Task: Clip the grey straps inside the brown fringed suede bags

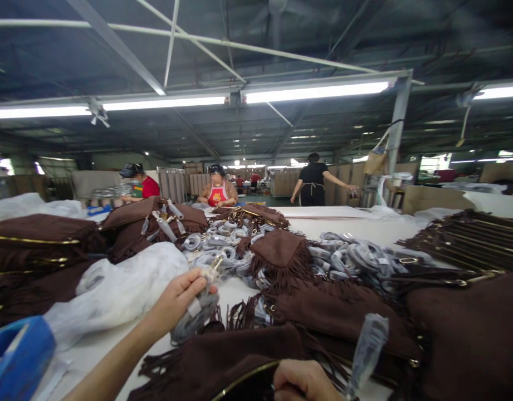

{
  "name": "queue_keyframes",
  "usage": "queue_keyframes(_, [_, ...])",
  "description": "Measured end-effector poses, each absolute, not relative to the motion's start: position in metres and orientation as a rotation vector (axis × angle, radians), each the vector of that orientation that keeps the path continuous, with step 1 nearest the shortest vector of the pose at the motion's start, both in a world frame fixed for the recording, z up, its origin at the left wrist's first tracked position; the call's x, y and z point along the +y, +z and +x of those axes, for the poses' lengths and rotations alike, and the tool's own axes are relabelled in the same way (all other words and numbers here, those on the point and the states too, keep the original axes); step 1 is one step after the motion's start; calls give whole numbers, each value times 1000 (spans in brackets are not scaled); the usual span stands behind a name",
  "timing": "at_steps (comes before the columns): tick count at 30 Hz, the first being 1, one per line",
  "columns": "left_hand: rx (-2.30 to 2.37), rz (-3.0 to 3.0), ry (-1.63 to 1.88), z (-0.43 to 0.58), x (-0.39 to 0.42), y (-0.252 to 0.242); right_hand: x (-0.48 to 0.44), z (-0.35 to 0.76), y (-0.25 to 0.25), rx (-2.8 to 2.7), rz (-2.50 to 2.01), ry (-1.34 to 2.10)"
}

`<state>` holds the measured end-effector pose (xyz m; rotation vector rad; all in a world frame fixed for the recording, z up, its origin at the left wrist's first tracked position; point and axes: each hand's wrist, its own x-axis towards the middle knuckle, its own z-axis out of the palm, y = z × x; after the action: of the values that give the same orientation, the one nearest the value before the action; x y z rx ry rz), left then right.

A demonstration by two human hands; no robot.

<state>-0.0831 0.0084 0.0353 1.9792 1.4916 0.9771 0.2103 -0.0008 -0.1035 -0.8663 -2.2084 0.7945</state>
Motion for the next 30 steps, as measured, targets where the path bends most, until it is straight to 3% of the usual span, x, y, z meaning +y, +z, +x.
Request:
queue_keyframes(3, [1173, 1872, 937, -42, -37, 45, -12, 208, -92, -2123, -911, 801])
queue_keyframes(12, [1185, 1715, 811, -10, -46, -25, -27, 209, -81, -2006, -884, 609])
queue_keyframes(21, [1122, 1893, 642, -6, -46, -8, -30, 209, -87, -2006, -738, 411])
queue_keyframes(30, [1397, 2181, 436, 2, -42, -7, -34, 207, -77, -2084, -616, 470])
